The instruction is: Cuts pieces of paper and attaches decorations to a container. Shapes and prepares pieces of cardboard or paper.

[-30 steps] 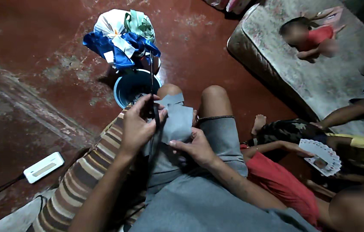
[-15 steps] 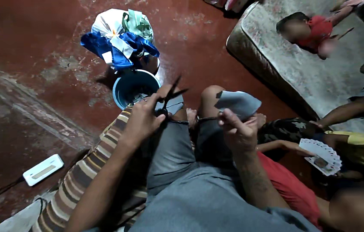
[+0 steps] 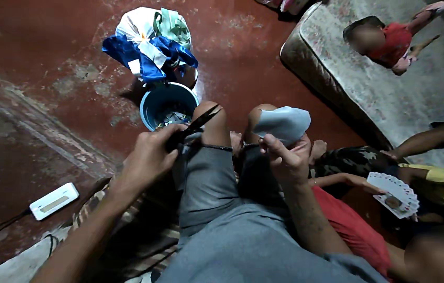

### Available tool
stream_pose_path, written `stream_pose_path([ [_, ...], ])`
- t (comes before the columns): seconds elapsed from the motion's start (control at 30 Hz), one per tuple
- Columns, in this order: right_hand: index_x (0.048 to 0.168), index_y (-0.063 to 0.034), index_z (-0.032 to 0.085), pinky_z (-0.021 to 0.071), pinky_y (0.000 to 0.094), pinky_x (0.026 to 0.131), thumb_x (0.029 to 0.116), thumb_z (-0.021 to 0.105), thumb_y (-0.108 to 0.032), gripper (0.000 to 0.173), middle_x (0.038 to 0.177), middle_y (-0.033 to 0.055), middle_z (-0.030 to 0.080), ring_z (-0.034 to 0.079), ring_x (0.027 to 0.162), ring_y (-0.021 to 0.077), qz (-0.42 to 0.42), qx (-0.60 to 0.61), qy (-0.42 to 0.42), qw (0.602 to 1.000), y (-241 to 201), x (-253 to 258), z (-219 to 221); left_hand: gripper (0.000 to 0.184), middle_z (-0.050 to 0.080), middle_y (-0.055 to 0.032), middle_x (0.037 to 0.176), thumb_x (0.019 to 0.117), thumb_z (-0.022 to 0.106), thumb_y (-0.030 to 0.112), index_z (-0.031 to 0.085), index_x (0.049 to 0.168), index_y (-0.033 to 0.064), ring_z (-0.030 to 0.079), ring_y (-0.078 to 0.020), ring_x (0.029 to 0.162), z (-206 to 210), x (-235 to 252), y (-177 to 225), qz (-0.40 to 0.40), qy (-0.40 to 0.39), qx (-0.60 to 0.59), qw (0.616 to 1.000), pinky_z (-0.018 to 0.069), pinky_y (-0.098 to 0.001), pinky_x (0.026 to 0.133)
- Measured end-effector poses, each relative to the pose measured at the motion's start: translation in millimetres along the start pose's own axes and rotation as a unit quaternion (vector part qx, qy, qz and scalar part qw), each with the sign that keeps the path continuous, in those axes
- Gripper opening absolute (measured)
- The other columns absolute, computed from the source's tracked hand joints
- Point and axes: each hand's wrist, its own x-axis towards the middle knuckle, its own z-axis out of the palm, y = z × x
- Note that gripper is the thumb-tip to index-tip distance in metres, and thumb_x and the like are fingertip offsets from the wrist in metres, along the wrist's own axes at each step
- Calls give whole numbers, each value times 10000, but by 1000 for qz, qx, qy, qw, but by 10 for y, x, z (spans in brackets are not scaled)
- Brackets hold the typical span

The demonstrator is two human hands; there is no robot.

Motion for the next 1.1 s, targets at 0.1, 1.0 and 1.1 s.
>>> stream_pose_path([
  [0.1, 1107, -138, 684, 613, 307, 645, 858, 792, -81, 278, 859, 53, 727, 688, 687, 135, 20, -17, -30, 999, 25, 3, 56, 345, 688, -64, 769, 760, 787, 0, 699, 1076, 106, 670, -249, 636, -241, -342, -29, -77, -64, 68, 993, 554, -511, 573],
  [1.0, 1164, 49, 605, 632, 370, 710, 936, 701, -34, 261, 888, 170, 720, 718, 742, 235, 250, -28, -50, 967, 480, -200, 669, 329, 705, -24, 937, 855, 799, 49, 661, 1146, 118, 668, -118, 709, 440, 111, 289, -220, 97, -365, 900, 591, -272, 622],
  [1.1, 1153, 52, 638, 633, 386, 785, 930, 717, -60, 261, 940, 161, 727, 726, 817, 232, 237, -47, 3, 970, 557, -310, 663, 353, 703, -25, 941, 830, 810, 4, 659, 1136, 94, 673, -113, 718, 527, 93, 274, -216, 101, -361, 902, 599, -267, 637],
])
